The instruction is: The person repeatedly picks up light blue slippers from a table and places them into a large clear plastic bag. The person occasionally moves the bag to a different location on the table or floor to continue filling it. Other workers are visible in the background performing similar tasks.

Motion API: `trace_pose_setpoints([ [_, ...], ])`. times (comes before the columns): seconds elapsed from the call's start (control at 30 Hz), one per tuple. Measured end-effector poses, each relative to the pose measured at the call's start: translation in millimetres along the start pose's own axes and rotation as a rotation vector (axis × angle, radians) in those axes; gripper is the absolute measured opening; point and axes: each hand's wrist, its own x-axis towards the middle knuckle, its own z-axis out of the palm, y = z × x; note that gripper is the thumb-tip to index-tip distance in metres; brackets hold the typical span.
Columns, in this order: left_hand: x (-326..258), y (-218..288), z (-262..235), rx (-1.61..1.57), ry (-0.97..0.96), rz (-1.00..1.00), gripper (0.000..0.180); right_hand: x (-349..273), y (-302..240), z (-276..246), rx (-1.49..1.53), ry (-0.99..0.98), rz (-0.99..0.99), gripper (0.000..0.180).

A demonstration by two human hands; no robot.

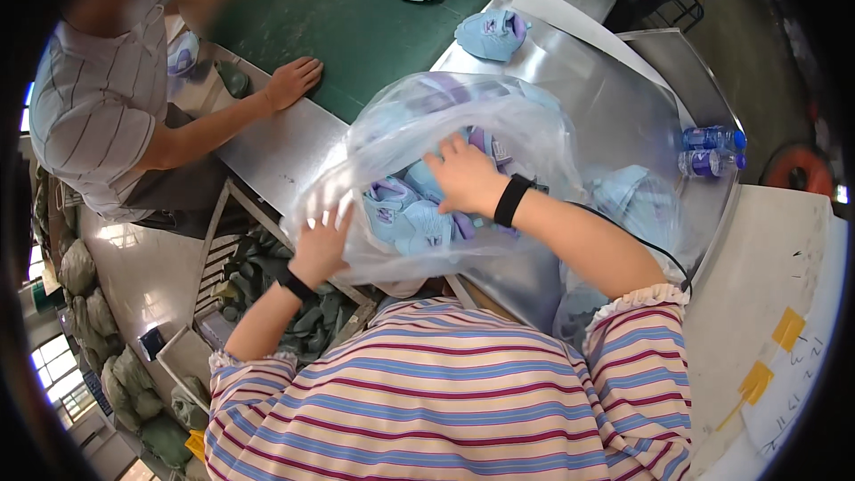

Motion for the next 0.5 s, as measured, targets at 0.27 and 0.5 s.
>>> trace_pose_setpoints([
  [0.27,40,-20,52,-0.669,0.043,-0.094,0.074,11,-62,42,0.024,-0.181,-0.104,0.080],
  [0.5,40,-13,29,-1.384,0.120,0.090,0.051,-8,-11,-21,1.007,-0.149,0.215,0.061],
])
